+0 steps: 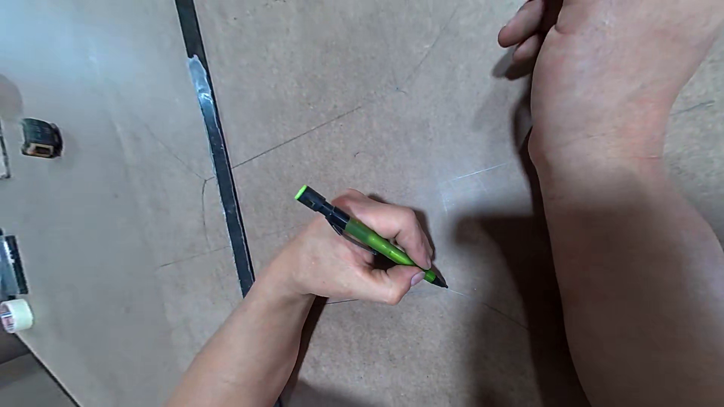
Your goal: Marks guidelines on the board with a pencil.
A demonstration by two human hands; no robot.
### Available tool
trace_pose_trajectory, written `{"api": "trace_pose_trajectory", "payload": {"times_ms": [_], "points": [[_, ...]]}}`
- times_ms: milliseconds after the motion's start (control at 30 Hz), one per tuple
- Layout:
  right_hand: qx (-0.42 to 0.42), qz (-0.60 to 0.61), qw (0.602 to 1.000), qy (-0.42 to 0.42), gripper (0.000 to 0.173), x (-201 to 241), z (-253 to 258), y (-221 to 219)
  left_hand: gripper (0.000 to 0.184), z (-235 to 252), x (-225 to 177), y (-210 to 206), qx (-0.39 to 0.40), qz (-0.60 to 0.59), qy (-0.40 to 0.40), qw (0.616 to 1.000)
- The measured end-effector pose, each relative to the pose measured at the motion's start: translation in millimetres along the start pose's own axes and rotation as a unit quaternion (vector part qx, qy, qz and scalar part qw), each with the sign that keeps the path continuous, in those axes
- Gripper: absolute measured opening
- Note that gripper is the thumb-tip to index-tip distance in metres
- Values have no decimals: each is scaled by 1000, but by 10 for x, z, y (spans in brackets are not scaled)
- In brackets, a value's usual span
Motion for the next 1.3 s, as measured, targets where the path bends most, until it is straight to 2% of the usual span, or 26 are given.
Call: {"api": "trace_pose_trajectory", "payload": {"times_ms": [133,300,467,533,667,733,900,967,1067,1133,1200,1233,1300], "points": [[1,-10,1000,1,25,4,2,-3,7,2,-2,-6,-2,2,-2,1000],[0,-15,1000,3,21,-23,8,-10,9,-48,28,-39,-75,-1,-11,997],[2,-12,1000,3,23,-27,2,-12,8,-32,10,-31,-26,-7,-24,999],[-1,-13,1000,5,27,-24,5,-19,7,-34,8,-36,-31,-3,-23,999],[-7,-1,1000,7,29,-5,27,-37,9,-73,26,-69,-132,17,1,991],[-6,5,1000,5,30,2,30,-49,10,-84,30,-68,-156,20,4,988],[-12,25,1000,8,30,41,36,-71,9,-70,26,-62,-88,6,-26,996],[-13,24,1000,3,30,52,36,-73,9,-77,29,-69,-118,13,-13,993],[-12,30,999,6,29,38,43,-72,12,-82,51,-80,-222,38,20,974],[5,47,998,32,29,37,27,-78,12,-76,59,-70,-230,37,16,972],[5,64,997,46,27,258,-17,-184,11,-67,54,-47,-198,33,5,980],[-30,57,998,19,27,539,-66,-322,11,-60,52,-45,-199,32,8,979],[-138,-3,986,-96,26,1149,-151,-642,11,-42,69,-36,-253,34,24,967]]}}
Point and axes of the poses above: each hand's wrist, its own z-axis towards the middle knuckle, its own y-axis out of the back of the hand, x = y × z, the point moved 2 cm from there along z, towards the middle knuckle, and after that the axes turned 7 degrees about z, right-handed, at the moved point
